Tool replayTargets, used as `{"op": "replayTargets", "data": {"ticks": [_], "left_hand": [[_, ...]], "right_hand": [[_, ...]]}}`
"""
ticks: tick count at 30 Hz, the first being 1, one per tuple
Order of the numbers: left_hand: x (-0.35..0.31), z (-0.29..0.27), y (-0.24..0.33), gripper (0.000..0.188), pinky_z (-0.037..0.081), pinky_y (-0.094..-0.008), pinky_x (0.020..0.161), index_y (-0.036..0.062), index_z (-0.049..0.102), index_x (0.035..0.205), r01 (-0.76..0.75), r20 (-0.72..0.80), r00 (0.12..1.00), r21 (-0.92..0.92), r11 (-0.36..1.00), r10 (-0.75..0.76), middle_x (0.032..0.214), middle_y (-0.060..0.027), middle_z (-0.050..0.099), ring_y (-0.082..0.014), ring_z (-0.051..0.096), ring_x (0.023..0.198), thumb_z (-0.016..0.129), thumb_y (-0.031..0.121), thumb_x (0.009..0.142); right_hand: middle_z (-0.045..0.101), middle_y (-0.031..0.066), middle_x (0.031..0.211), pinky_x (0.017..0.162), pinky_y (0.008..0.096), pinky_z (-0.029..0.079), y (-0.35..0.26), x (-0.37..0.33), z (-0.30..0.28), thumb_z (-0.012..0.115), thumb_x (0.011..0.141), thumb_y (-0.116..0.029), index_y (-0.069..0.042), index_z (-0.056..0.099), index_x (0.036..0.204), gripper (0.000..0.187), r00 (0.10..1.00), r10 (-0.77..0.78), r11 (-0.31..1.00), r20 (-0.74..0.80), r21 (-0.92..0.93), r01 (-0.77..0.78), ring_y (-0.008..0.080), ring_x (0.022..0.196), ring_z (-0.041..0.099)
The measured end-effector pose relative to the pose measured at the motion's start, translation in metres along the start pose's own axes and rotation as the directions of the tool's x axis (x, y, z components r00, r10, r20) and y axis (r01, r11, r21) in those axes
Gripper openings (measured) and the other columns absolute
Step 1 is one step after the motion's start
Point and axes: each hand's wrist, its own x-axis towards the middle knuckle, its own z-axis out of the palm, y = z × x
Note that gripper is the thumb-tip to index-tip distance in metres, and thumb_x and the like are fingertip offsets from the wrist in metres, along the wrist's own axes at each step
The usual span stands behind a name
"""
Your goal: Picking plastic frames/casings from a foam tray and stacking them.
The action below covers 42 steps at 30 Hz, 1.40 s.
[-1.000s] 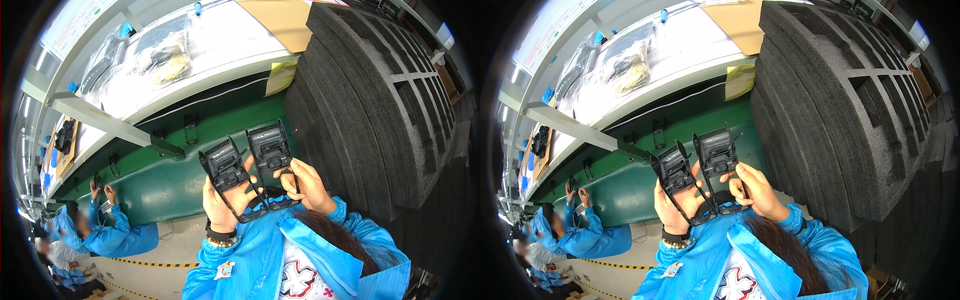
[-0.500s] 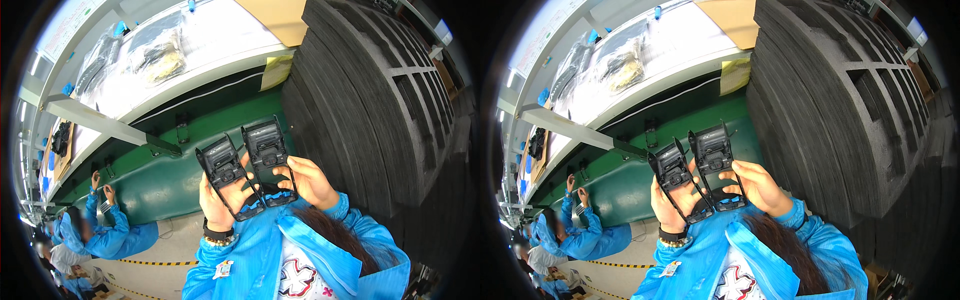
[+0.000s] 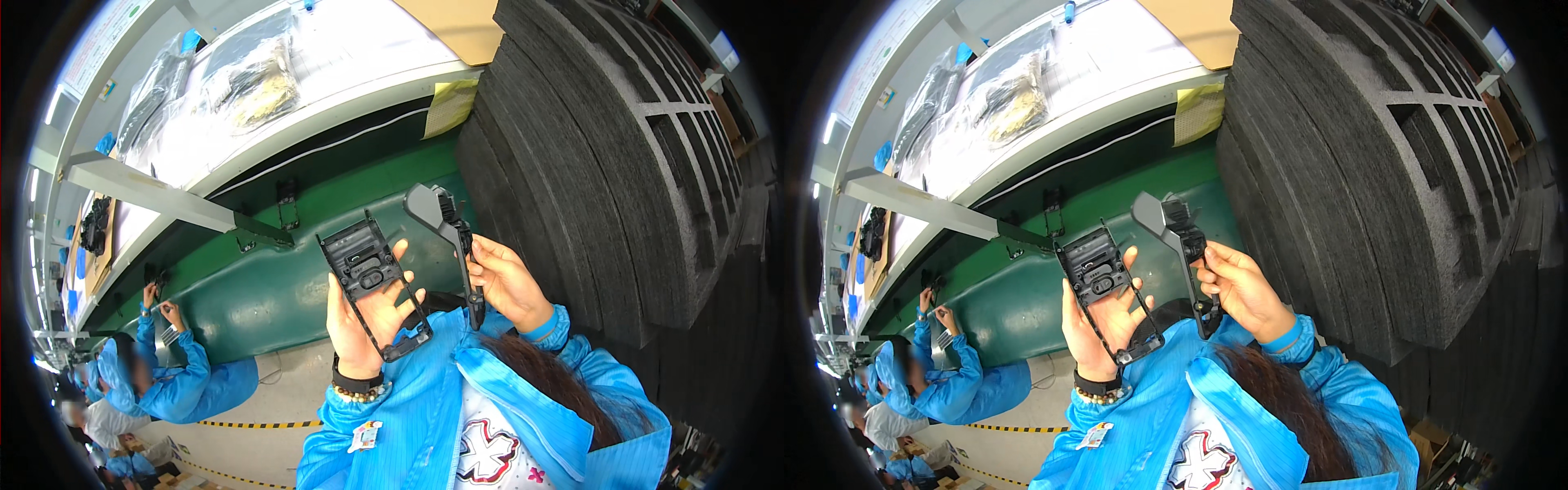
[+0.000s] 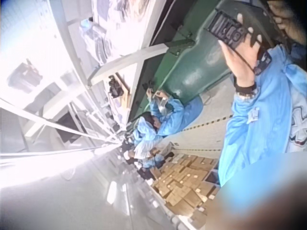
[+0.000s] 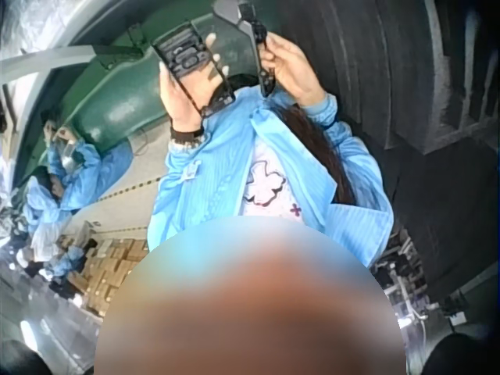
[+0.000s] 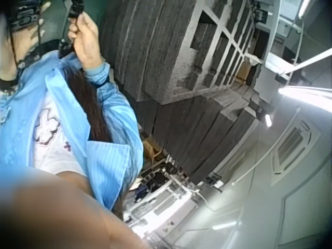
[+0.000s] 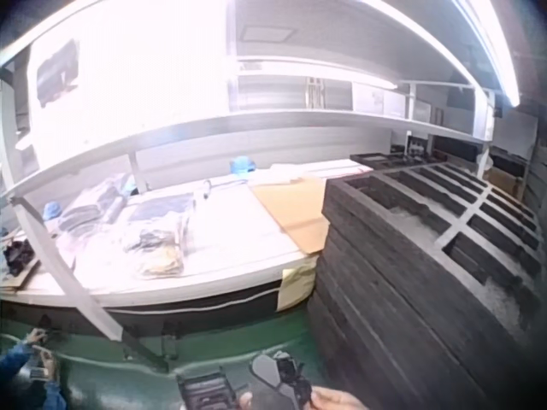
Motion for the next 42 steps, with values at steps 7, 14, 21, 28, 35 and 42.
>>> {"op": "replayTargets", "data": {"ticks": [7, 14, 21, 28, 35, 42], "left_hand": [[0.001, 0.0, -0.014, 0.055, 0.046, -0.0542, 0.096, 0.0102, 0.04, 0.139, 0.003, -0.12, 0.992, 0.358, 0.934, 0.043, 0.136, -0.0129, 0.047, -0.0267, 0.049, 0.118, 0.047, 0.045, 0.097], [0.003, 0.005, -0.025, 0.046, 0.048, -0.0481, 0.092, 0.008, 0.048, 0.127, 0.128, -0.242, 0.97, 0.389, 0.912, -0.032, 0.13, -0.0092, 0.051, -0.0238, 0.051, 0.114, 0.055, 0.04, 0.095], [0.0, 0.004, -0.023, 0.046, 0.046, -0.0236, 0.068, 0.0146, 0.038, 0.132, -0.04, -0.084, 0.992, 0.518, 0.855, 0.097, 0.109, -0.0095, 0.058, -0.0087, 0.051, 0.075, 0.052, 0.041, 0.097], [0.001, -0.009, -0.003, 0.02, 0.033, -0.0182, 0.053, 0.006, 0.049, 0.117, -0.169, -0.224, 0.924, 0.486, 0.857, 0.31, 0.09, 0.0029, 0.049, -0.0043, 0.038, 0.066, 0.05, 0.017, 0.1], [-0.002, -0.013, 0.0, 0.017, 0.036, -0.0196, 0.056, 0.0055, 0.053, 0.11, -0.173, -0.197, 0.935, 0.475, 0.863, 0.296, 0.093, 0.001, 0.055, -0.0067, 0.044, 0.07, 0.049, 0.018, 0.101], [-0.002, -0.001, -0.007, 0.014, 0.037, -0.0191, 0.057, 0.0076, 0.053, 0.106, -0.13, -0.243, 0.933, 0.458, 0.88, 0.265, 0.094, 0.0011, 0.056, -0.0064, 0.045, 0.072, 0.048, 0.02, 0.101]], "right_hand": [[0.043, -0.0001, 0.091, 0.057, 0.018, 0.034, 0.01, -0.002, 0.015, 0.059, 0.093, -0.036, 0.001, 0.044, 0.125, 0.051, 0.987, -0.062, 0.993, 0.149, 0.112, 0.046, 0.0041, 0.066, 0.036], [0.046, 0.0019, 0.103, 0.059, 0.0176, 0.035, 0.01, -0.003, 0.015, 0.056, 0.091, -0.04, 0.0, 0.042, 0.13, 0.057, 0.981, -0.085, 0.991, 0.172, -0.086, 0.101, 0.0043, 0.073, 0.038], [0.045, 0.0132, 0.137, 0.084, 0.0327, 0.049, 0.01, 0.006, 0.015, 0.032, 0.099, -0.048, -0.004, 0.035, 0.142, 0.062, 0.974, -0.02, 1.0, 0.226, 0.01, 0.018, 0.0184, 0.108, 0.054], [0.047, 0.0203, 0.135, 0.096, 0.0448, 0.047, 0.003, 0.004, 0.02, 0.024, 0.104, -0.042, -0.001, 0.039, 0.138, 0.056, 0.986, -0.108, 0.993, 0.124, -0.025, 0.112, 0.0309, 0.125, 0.048], [0.05, 0.0263, 0.13, 0.095, 0.0489, 0.05, -0.001, 0.004, 0.014, 0.025, 0.104, -0.038, 0.006, 0.041, 0.133, 0.055, 0.986, -0.15, 0.969, 0.073, -0.186, 0.162, 0.0359, 0.123, 0.05], [0.05, 0.0227, 0.131, 0.098, 0.0487, 0.048, 0.0, 0.001, 0.011, 0.029, 0.104, -0.035, 0.005, 0.04, 0.134, 0.051, 0.984, -0.133, 0.98, 0.115, -0.132, 0.148, 0.0328, 0.124, 0.049]]}}
